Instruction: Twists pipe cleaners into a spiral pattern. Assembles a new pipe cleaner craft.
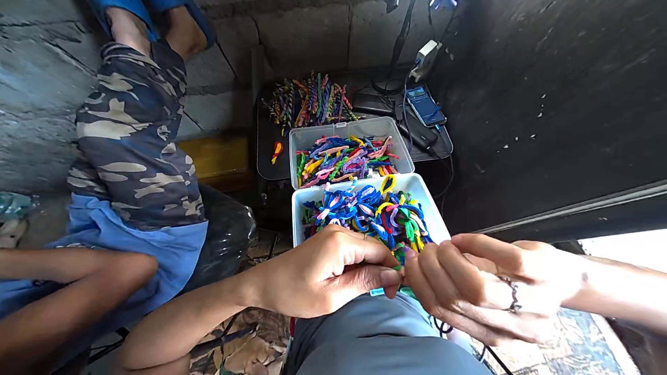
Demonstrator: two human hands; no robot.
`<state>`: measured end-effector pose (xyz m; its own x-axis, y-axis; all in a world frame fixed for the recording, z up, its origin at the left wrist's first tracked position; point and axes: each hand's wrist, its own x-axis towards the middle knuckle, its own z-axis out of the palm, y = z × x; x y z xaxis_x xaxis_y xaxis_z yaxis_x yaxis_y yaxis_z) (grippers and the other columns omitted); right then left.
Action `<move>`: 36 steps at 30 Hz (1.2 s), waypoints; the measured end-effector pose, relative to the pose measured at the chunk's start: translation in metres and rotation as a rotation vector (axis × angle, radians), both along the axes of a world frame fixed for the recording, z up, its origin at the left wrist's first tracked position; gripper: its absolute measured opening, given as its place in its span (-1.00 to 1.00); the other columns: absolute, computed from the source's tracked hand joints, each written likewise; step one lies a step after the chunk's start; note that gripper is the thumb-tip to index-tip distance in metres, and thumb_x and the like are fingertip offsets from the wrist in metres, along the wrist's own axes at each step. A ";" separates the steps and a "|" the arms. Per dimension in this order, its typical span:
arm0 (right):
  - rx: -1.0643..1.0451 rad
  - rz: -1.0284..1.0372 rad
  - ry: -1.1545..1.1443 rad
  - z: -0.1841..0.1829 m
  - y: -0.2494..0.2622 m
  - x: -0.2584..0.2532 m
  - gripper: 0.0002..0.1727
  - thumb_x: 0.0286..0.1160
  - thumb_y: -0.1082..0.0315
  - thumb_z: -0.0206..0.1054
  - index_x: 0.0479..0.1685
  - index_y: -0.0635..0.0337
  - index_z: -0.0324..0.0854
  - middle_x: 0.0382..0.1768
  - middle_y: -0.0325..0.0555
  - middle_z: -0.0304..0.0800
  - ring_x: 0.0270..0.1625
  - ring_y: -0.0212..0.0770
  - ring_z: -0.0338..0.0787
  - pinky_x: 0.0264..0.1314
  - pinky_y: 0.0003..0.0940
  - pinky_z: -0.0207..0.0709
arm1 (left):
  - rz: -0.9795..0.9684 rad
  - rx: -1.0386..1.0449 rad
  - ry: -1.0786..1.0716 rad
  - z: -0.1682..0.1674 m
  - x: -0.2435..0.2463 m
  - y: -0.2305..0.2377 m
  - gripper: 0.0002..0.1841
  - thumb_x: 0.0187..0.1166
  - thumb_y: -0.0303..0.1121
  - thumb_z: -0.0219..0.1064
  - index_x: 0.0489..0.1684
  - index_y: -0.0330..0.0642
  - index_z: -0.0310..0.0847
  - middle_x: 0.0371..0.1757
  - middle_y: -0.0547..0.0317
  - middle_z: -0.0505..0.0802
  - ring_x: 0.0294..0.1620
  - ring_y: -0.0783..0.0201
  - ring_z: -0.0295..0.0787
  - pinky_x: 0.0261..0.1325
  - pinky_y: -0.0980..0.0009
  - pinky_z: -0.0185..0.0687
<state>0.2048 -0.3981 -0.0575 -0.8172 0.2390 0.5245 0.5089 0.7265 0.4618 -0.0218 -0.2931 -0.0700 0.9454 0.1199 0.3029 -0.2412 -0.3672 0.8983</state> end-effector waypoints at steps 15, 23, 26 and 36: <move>-0.376 -0.185 0.417 -0.005 -0.009 0.002 -0.72 0.84 0.17 0.12 0.06 0.18 0.61 -0.18 -0.09 0.74 -0.04 -0.22 0.68 0.13 -0.41 0.44 | 0.406 0.559 -0.132 -0.005 -0.001 -0.010 -0.66 0.80 -0.31 0.13 -0.28 -0.30 0.78 -0.52 0.19 0.68 -0.51 0.54 0.51 -0.44 0.69 0.31; 0.032 -0.088 0.024 0.005 -0.008 0.001 -0.75 0.70 0.59 -0.02 -0.33 0.19 0.48 -0.58 -0.23 0.44 -0.45 -0.28 0.41 -0.03 -0.48 0.38 | 0.075 0.122 -0.022 0.008 0.002 -0.004 -0.71 0.78 -0.38 0.18 -0.23 -0.42 0.73 -0.42 0.27 0.72 -0.39 0.76 0.51 -0.30 0.88 0.40; -0.452 -0.090 0.437 -0.005 -0.015 -0.001 -0.78 0.82 0.38 0.09 -0.22 0.19 0.57 -0.35 -0.10 0.63 -0.14 -0.21 0.62 0.14 -0.43 0.42 | 0.312 0.728 -0.235 0.004 -0.001 -0.010 -0.72 0.80 -0.35 0.16 -0.26 -0.29 0.73 -0.59 0.19 0.53 -0.60 0.42 0.36 -0.54 0.60 0.16; -0.389 -0.208 0.469 -0.004 -0.012 0.003 -0.67 0.79 0.08 0.21 0.12 0.17 0.64 -0.14 -0.13 0.74 0.06 -0.23 0.66 0.29 -0.37 0.38 | 0.516 0.740 -0.247 -0.005 -0.003 -0.011 -0.68 0.79 -0.29 0.18 -0.29 -0.27 0.78 -0.61 0.20 0.50 -0.61 0.45 0.34 -0.54 0.62 0.13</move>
